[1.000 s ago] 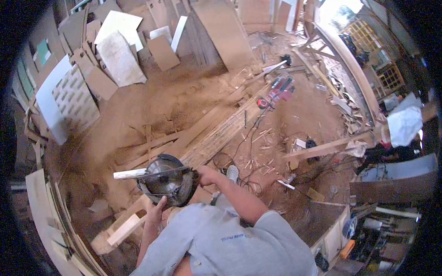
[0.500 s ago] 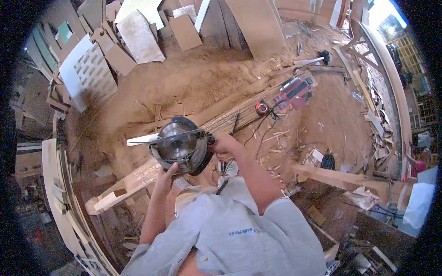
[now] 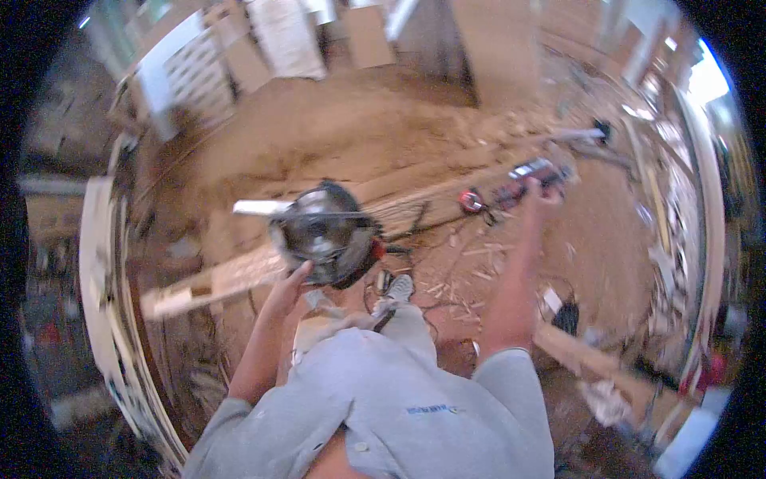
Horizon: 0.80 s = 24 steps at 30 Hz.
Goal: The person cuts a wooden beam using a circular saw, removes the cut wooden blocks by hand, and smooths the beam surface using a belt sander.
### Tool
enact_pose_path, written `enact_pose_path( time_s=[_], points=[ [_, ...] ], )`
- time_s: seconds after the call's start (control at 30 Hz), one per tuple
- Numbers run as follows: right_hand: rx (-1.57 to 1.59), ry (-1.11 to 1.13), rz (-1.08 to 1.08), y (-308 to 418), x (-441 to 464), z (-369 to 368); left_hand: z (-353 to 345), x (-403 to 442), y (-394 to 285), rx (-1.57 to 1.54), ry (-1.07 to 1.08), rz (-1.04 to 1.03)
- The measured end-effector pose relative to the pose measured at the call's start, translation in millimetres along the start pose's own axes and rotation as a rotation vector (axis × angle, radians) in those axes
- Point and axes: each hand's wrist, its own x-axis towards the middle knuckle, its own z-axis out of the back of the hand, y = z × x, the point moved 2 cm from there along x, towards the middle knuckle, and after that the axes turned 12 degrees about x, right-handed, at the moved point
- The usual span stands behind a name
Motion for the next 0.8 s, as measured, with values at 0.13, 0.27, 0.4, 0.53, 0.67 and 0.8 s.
enact_pose_path(
  time_s=[0.13, 0.27, 0.4, 0.53, 0.67, 0.8],
  points=[
    [0.637, 0.053, -0.731, -10, 36, -7, -17, -20, -21, 0.050, -0.054, 0.118],
    [0.415, 0.032, -0.452, -45, 72, -1, -12, -24, -13, 0.147, -0.051, -0.009],
    [0.358, 0.011, -0.403, -30, 55, -7, 14, -45, 6, 0.218, -0.107, -0.113],
    [0.296, 0.040, -0.316, -2, 10, 13, 77, -68, 55, 0.117, -0.230, -0.079],
    [0.202, 0.054, -0.244, 63, -76, 49, 147, -92, 78, 0.132, -0.374, -0.085],
    [0.121, 0.091, -0.219, 129, -186, 67, 252, -105, 116, 0.554, -0.762, -0.012]
  ],
)
